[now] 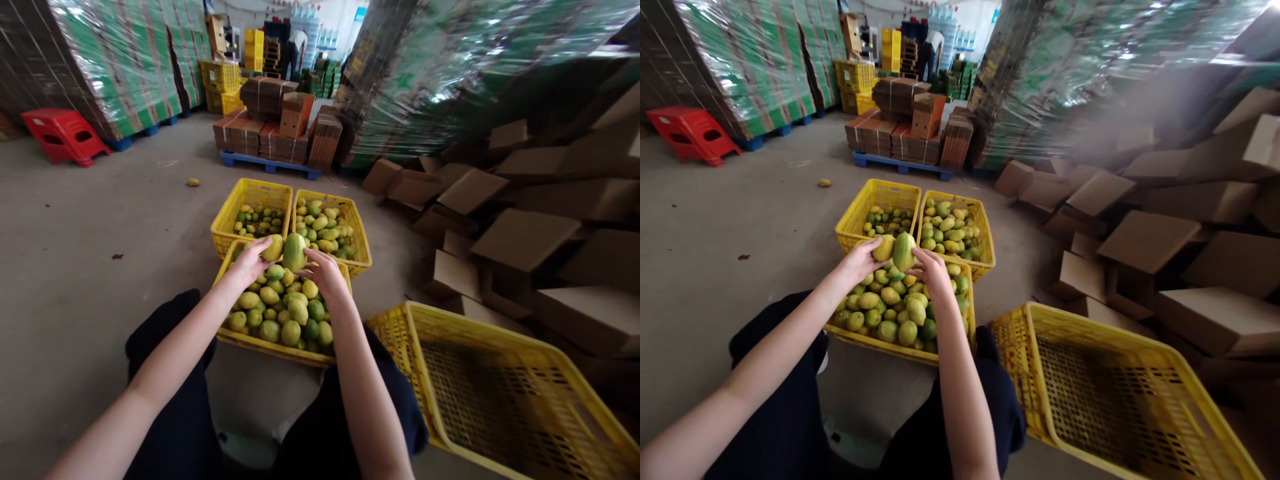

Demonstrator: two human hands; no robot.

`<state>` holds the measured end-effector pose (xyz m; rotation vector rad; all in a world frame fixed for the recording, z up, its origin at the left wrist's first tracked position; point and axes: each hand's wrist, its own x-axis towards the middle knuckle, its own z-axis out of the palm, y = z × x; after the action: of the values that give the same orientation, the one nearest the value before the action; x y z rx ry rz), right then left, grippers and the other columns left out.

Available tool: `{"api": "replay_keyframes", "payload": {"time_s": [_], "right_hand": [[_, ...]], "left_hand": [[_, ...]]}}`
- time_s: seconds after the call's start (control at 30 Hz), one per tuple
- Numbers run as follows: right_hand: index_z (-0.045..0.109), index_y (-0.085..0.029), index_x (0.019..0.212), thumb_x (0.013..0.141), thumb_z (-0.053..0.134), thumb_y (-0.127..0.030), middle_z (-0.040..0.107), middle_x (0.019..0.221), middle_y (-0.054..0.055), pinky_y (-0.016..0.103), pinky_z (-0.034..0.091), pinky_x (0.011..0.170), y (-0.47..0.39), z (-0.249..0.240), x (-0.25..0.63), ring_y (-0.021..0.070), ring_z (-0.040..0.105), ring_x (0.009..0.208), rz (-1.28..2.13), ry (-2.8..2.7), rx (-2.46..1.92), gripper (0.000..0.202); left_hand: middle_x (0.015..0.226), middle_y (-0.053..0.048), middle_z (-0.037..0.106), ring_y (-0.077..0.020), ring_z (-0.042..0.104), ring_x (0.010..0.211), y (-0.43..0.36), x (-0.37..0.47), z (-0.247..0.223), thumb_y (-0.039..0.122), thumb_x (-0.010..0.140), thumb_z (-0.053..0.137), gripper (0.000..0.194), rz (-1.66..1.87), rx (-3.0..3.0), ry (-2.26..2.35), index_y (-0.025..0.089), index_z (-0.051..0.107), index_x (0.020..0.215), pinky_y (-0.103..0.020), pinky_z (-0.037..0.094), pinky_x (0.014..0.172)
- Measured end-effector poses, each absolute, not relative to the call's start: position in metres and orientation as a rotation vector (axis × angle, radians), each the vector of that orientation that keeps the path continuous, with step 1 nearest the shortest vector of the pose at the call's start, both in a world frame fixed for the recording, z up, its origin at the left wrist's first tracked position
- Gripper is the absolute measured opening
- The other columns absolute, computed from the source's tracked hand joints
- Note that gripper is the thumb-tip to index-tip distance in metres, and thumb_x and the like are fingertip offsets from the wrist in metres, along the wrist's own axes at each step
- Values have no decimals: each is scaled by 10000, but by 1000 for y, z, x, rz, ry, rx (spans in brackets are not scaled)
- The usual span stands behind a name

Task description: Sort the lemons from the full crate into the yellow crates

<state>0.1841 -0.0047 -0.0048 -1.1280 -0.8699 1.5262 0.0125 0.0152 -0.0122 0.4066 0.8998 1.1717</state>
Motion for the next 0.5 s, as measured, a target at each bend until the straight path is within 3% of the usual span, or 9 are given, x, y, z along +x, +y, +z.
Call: {"api": "replay_keyframes", "payload": {"time_s": [0.13,0.27,0.4,0.5], "right_hand": [[652,-210,783,690,769,-322,666,675,-23,313,636,654,-2,-9,185,148,647,563,1577,-827,-1066,186],[651,-239,915,699,767,-404,725,765,0,396,648,743,0,-14,181,236,738,764,1562,-806,-1020,296],[642,-241,910,673,760,-582,746,841,44,455,644,768,-1,-12,175,321,727,979,1546,-815,-997,431],[657,-243,928,615,817,-534,757,959,34,453,643,812,-4,-7,176,315,713,1030,1462,-874,-1000,457]], "left_hand": [[1020,-86,760,-199,711,1016,15,16,-12,182,880,639,112,1197,328,849,153,674,983,-310,589,899],[1017,-57,762,-187,706,994,12,19,-14,156,827,707,126,1146,428,835,177,695,951,-279,569,865],[1003,-62,759,-209,698,952,11,18,-14,317,764,816,271,1056,484,909,201,724,991,-287,533,795],[985,-58,753,-186,679,898,11,15,-14,362,703,869,339,1084,537,891,199,737,969,-273,501,774]]}}
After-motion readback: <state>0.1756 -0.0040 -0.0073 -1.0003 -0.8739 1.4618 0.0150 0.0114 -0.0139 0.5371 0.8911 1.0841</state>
